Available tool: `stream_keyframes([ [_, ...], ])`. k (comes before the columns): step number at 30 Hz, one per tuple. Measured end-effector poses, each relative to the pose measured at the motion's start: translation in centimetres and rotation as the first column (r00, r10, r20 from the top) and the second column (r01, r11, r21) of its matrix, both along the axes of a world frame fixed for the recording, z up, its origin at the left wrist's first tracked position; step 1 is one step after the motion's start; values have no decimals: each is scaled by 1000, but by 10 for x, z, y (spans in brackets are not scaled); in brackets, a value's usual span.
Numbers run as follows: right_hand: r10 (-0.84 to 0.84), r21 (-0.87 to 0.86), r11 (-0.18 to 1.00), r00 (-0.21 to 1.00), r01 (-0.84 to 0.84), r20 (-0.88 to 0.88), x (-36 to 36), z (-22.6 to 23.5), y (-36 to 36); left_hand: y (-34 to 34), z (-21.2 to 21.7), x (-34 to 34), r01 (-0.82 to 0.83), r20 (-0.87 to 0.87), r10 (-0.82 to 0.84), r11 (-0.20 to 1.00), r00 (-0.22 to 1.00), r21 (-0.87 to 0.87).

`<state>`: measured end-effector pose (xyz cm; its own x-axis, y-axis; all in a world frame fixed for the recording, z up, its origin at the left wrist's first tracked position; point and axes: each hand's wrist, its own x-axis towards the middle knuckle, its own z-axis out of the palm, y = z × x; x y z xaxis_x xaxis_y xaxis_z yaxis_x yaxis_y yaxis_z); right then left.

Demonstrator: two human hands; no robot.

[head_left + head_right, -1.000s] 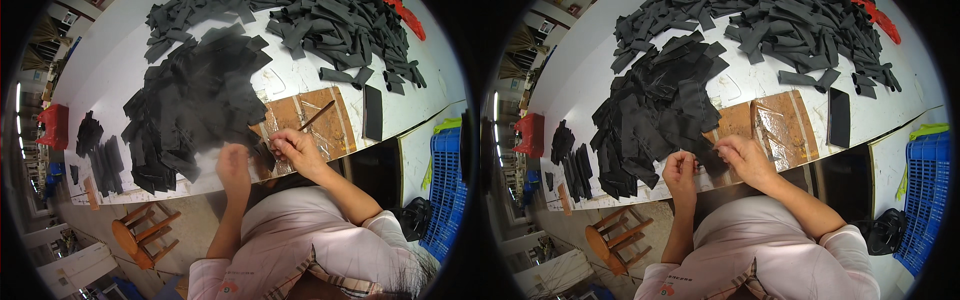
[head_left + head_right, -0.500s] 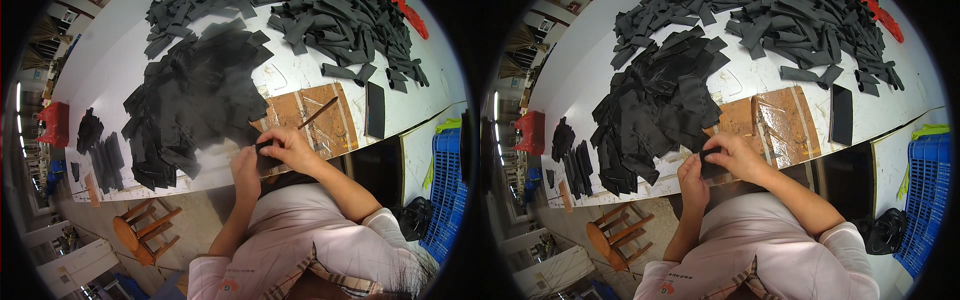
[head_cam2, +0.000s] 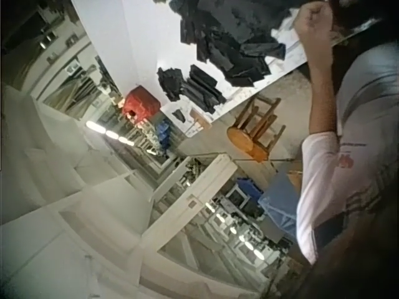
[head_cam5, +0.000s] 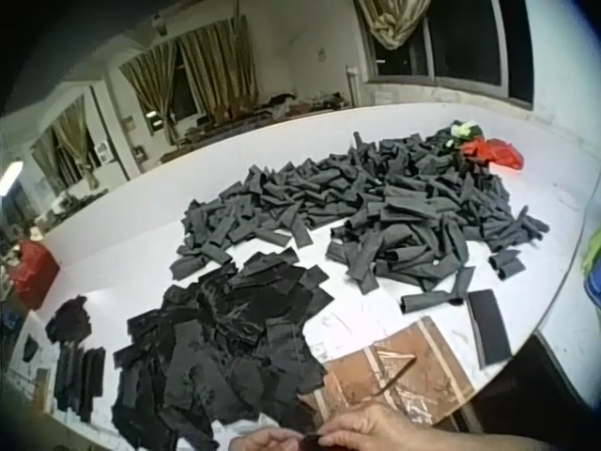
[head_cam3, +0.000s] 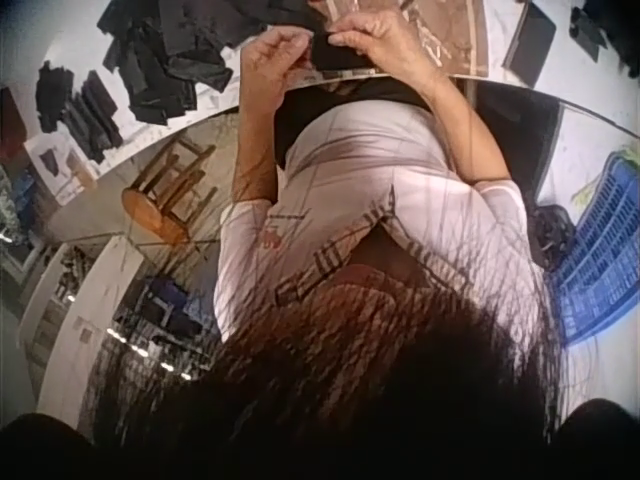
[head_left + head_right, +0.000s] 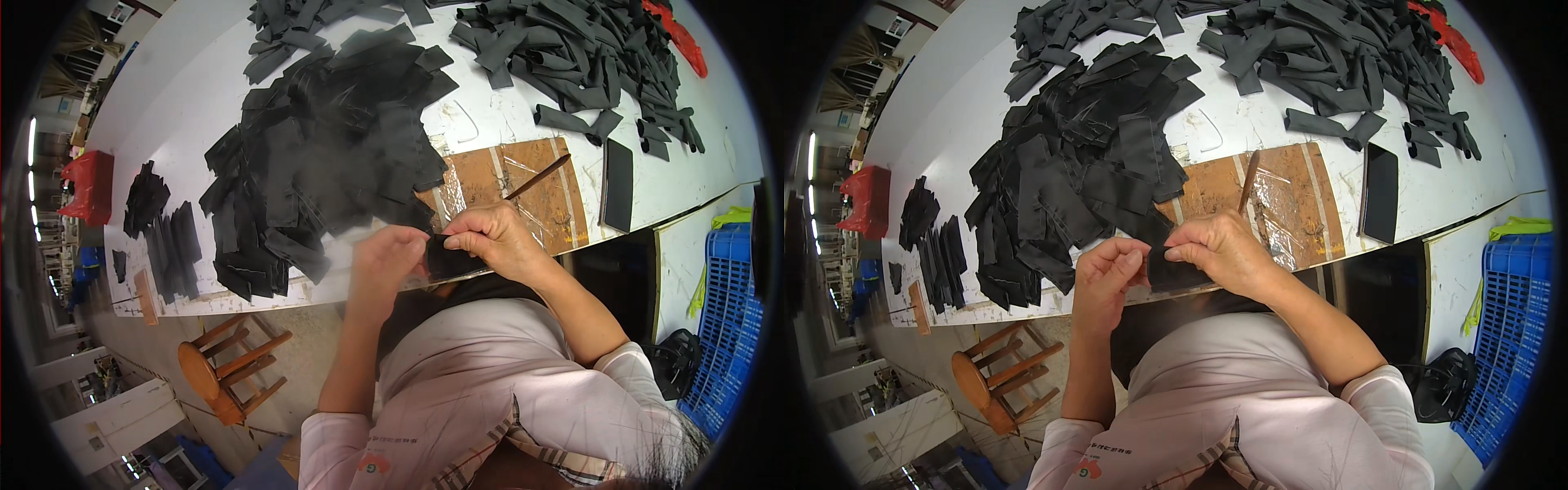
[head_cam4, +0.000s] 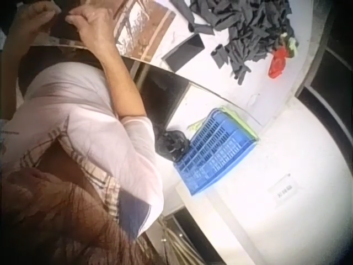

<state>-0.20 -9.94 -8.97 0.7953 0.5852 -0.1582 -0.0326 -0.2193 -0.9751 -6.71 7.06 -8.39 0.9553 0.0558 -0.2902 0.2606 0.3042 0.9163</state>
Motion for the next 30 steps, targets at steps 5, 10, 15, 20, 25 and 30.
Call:
stream_keyframes([
  [5,87,-18,996,951,-85,297,0,6,2,8,8,5,159,-55,-153,980,987,121],
  [10,152,-27,988,936,-151,318,-1,9,2,11,13,5,273,-122,-251,935,960,225],
  [15,-157,104,988,757,118,634,-8,3,12,-2,4,-7,57,-5,-60,912,998,406],
  [20,-241,156,967,923,202,298,-28,12,14,-37,1,-10,-252,228,171,883,959,396],
  [25,-284,133,959,810,251,513,-21,12,19,-47,-1,-6,-560,572,110,415,813,717],
  [30,-325,40,937,822,348,467,-20,4,22,-33,3,-1,-429,85,421,891,903,145],
])
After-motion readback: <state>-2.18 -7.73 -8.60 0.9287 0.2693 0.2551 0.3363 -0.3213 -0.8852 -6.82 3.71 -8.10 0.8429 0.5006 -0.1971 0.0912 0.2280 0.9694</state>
